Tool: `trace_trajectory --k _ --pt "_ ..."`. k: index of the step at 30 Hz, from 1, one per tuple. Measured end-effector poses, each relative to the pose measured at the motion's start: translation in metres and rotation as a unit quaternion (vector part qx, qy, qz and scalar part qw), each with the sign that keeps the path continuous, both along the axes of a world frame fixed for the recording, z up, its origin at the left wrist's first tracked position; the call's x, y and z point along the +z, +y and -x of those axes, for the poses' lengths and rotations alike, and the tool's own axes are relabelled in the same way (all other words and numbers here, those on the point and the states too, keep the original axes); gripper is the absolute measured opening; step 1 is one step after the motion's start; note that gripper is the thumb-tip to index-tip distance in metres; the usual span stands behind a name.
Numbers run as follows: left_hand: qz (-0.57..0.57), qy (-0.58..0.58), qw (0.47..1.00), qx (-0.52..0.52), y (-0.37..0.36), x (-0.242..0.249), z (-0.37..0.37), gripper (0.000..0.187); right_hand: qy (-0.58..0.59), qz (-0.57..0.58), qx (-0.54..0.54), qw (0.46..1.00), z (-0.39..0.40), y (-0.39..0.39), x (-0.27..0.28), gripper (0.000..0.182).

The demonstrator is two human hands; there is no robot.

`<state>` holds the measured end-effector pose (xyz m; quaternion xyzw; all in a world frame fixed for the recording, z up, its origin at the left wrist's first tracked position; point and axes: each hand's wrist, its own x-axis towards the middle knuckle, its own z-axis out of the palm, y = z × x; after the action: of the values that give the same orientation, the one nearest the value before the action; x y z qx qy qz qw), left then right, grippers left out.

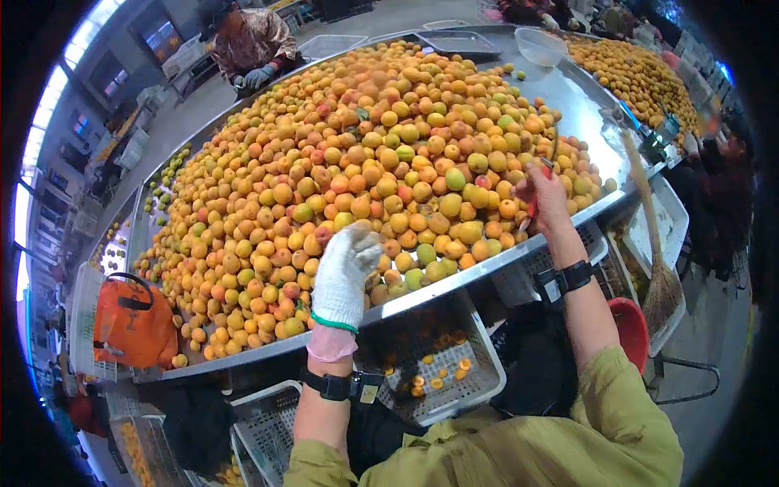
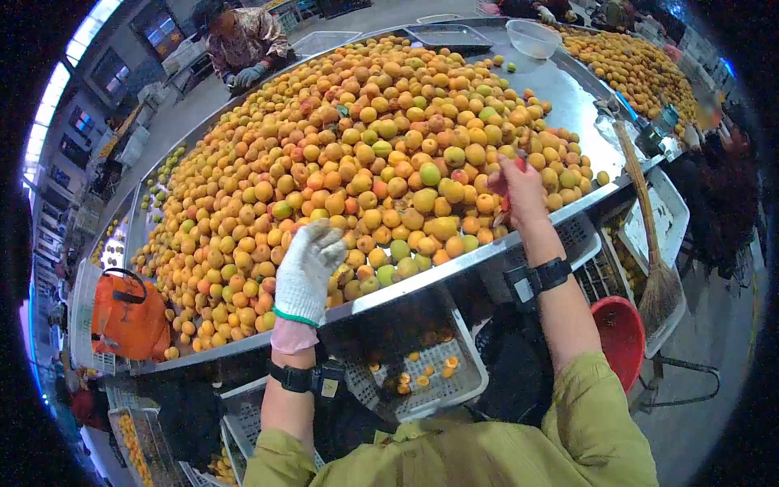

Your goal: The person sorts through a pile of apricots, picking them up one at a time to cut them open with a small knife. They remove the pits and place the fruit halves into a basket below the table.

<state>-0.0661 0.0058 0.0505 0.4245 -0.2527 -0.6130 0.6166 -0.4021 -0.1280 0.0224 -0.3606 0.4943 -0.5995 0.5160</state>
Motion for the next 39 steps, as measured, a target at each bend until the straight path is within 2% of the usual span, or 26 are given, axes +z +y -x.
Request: trace_trajectory --k 2,4,5,7,8,9,11,13,14,15,17,18,22,24,25,27,28,31,32,33,34,35,36,37,38,39 --pt "-0.024 0.057 0.996 0.069 -0.014 -0.011 -0.015 0.037 0.032 -0.016 -0.033 0.999 0.009 -0.023 -0.029 0.019" --pt "-0.013 0.091 0.993 0.077 -0.021 -0.019 -0.033 0.037 0.202 0.006 -0.128 0.971 0.006 -0.042 -0.05 0.019" --pt "-0.001 0.123 0.989 0.084 -0.023 -0.024 -0.043 0.037 0.206 0.004 -0.128 0.97 0.0 -0.048 -0.062 0.019" --pt "0.005 0.162 0.983 0.089 -0.026 -0.035 -0.06 0.037 0.407 0.259 -0.111 0.869 -0.027 -0.048 -0.083 0.021" --pt "-0.003 0.189 0.975 0.117 -0.027 -0.036 -0.067 0.036 0.463 0.218 -0.084 0.855 -0.059 -0.025 -0.057 0.021" --pt "-0.01 0.216 0.965 0.146 -0.026 -0.037 -0.072 0.036 0.526 0.1 -0.011 0.845 -0.071 -0.022 -0.059 0.024" --pt "-0.003 0.252 0.955 0.159 -0.022 -0.044 -0.079 0.034 0.641 0.132 -0.045 0.755 -0.111 0.001 -0.055 0.038" --pt "0.005 0.295 0.932 0.213 -0.018 -0.054 -0.083 0.033 0.672 0.135 0.039 0.727 -0.13 0.007 -0.053 0.051" --pt "-0.007 0.3 0.929 0.218 -0.017 -0.059 -0.084 0.033 0.702 0.164 0.027 0.693 -0.139 0.014 -0.046 0.045" --pt "-0.002 0.302 0.928 0.217 -0.015 -0.06 -0.086 0.033 0.702 0.168 0.025 0.692 -0.151 0.013 -0.037 0.045" --pt "0.0 0.342 0.914 0.219 -0.013 -0.062 -0.086 0.033 0.445 0.251 0.159 0.844 -0.174 0.01 -0.019 0.038" --pt "-0.009 0.341 0.912 0.229 -0.014 -0.063 -0.086 0.033 0.374 0.273 0.167 0.871 -0.191 0.01 -0.007 0.034" --pt "-0.004 0.347 0.912 0.219 -0.012 -0.06 -0.088 0.034 0.402 0.2 0.227 0.864 -0.255 -0.038 0.008 0.03" --pt "-0.002 0.36 0.908 0.215 -0.014 -0.059 -0.09 0.034 0.481 0.198 0.247 0.818 -0.285 -0.059 -0.007 0.024" --pt "-0.003 0.37 0.905 0.21 -0.014 -0.059 -0.09 0.034 0.483 0.198 0.248 0.816 -0.297 -0.063 -0.012 0.024" --pt "0.006 0.376 0.904 0.202 -0.015 -0.063 -0.091 0.035 0.706 0.167 0.28 0.628 -0.316 -0.069 -0.018 0.026" --pt "0.01 0.39 0.903 0.182 -0.015 -0.065 -0.091 0.035 0.734 0.184 0.258 0.6 -0.322 -0.066 -0.021 0.023" --pt "0.006 0.403 0.902 0.154 -0.018 -0.063 -0.091 0.036 0.715 0.217 0.262 0.611 -0.316 -0.069 -0.015 0.024" --pt "0.007 0.395 0.906 0.152 -0.02 -0.065 -0.092 0.037 0.663 0.26 0.251 0.656 -0.308 -0.068 -0.011 0.026" --pt "0.007 0.39 0.91 0.142 -0.023 -0.066 -0.087 0.038 0.581 0.22 0.262 0.739 -0.303 -0.053 0.002 0.029" --pt "-0.021 0.359 0.919 0.159 -0.022 -0.055 -0.08 0.04 0.397 0.188 0.295 0.849 -0.297 -0.033 0.011 0.027" --pt "-0.013 0.321 0.934 0.157 -0.021 -0.047 -0.071 0.045 0.312 0.216 0.309 0.872 -0.291 -0.021 0.013 0.024" --pt "-0.033 0.307 0.943 0.121 -0.022 -0.043 -0.066 0.047 0.313 0.261 0.307 0.86 -0.283 -0.013 0.007 0.023" --pt "-0.016 0.253 0.965 0.069 -0.025 -0.053 -0.064 0.052 0.217 0.193 0.335 0.897 -0.275 0.014 0.016 0.026" --pt "-0.015 0.209 0.975 0.074 -0.022 -0.034 -0.047 0.052 0.203 0.167 0.304 0.916 -0.272 0.037 0.02 0.027" --pt "0.044 0.221 0.974 0.011 -0.026 -0.046 -0.044 0.051 0.213 0.214 0.3 0.905 -0.266 0.047 0.011 0.03"
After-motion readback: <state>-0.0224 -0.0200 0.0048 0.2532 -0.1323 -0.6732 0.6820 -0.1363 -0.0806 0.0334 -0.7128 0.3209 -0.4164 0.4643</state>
